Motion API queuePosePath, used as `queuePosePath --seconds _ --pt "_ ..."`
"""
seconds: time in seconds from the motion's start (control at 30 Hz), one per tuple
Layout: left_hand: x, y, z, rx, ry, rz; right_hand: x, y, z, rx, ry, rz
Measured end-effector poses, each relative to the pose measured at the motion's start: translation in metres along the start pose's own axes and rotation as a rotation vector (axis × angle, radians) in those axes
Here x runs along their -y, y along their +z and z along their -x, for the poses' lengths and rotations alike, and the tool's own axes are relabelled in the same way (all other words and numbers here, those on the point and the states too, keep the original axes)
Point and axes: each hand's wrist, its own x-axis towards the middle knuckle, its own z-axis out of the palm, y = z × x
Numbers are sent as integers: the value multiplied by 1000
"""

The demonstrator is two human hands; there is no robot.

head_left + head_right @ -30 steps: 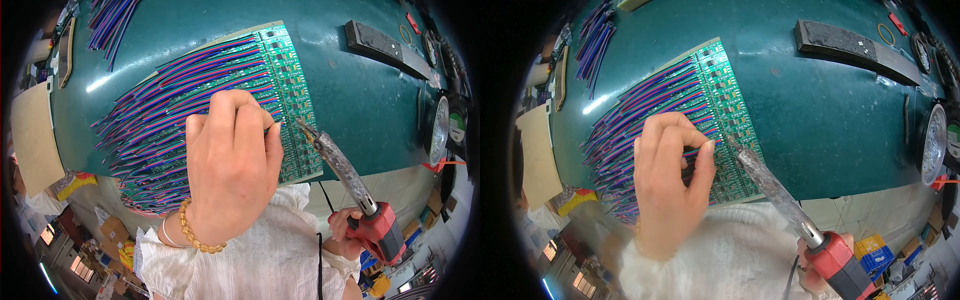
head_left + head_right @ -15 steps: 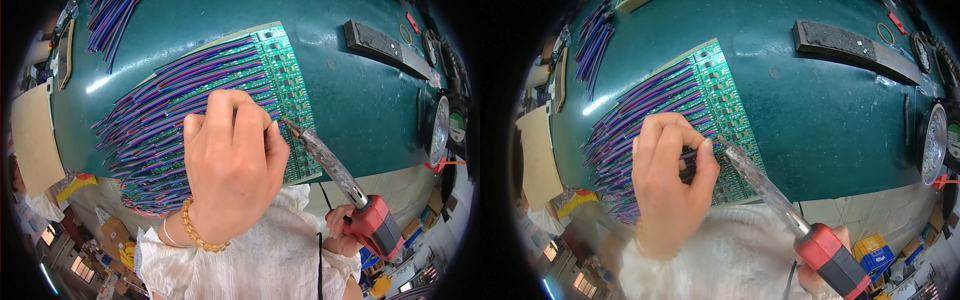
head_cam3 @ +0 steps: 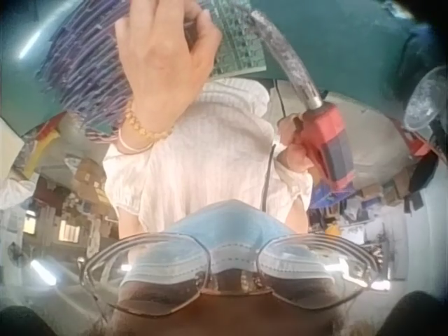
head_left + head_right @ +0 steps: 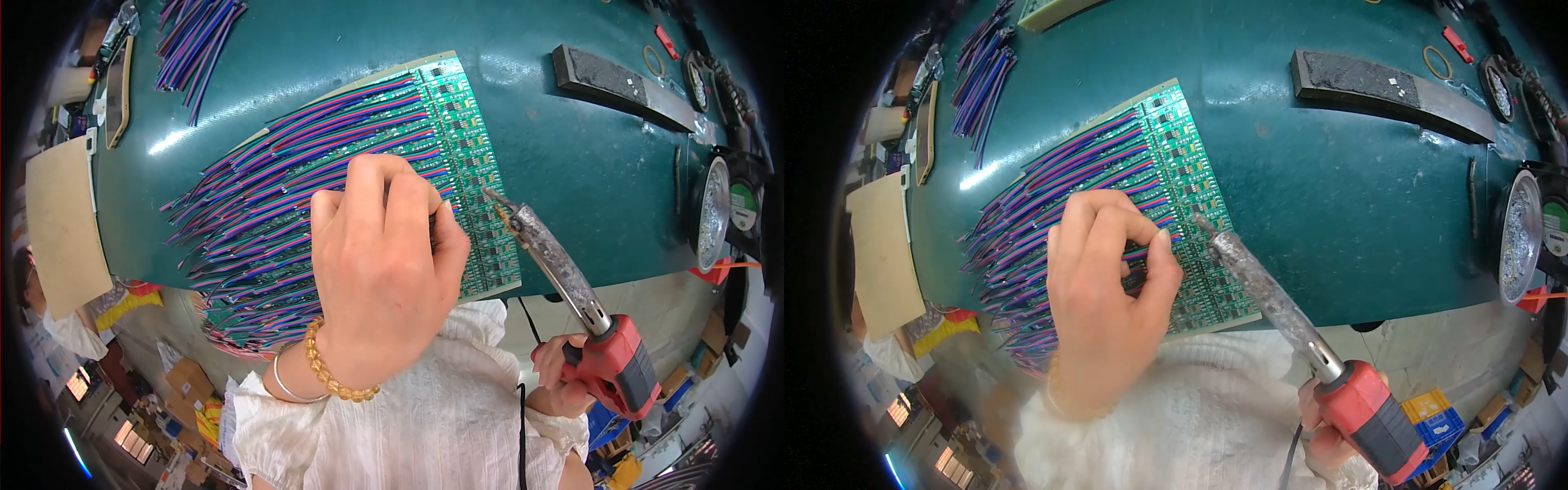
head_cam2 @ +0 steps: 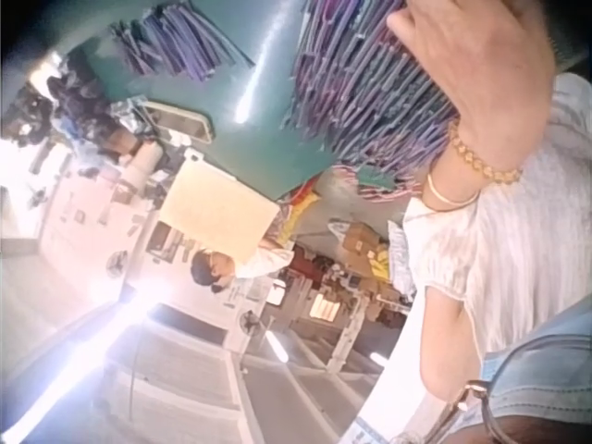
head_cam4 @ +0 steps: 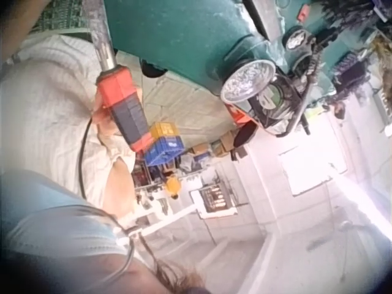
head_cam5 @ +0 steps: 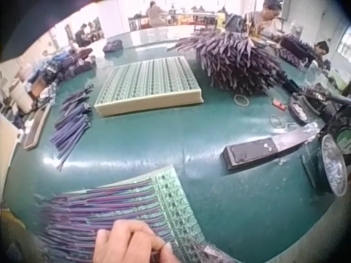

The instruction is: The person solders wires to printed circuit boards using a soldering iron.

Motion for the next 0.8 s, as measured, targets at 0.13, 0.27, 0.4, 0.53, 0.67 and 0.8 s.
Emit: queuePosePath --seconds 0.13,0.27,0.4,0.53,0.67,0.8 --pt "9 2 -1 -6 42 -27 9 7 -16 157 54 36" --pt "5 -6 -2 0 112 -67 5 6 -14 46 -15 -172" --pt "4 -21 -3 84 115 -84 -18 -22 -15 27 -173 -186" --pt "78 -67 -60 -180 75 -558 -11 -25 -19 3 -209 -148" --pt "151 -65 -106 -177 -8 -353 -14 -25 -22 30 -219 -197" --pt "151 -53 -120 -102 -96 -236 -14 -21 -17 19 -248 -189"
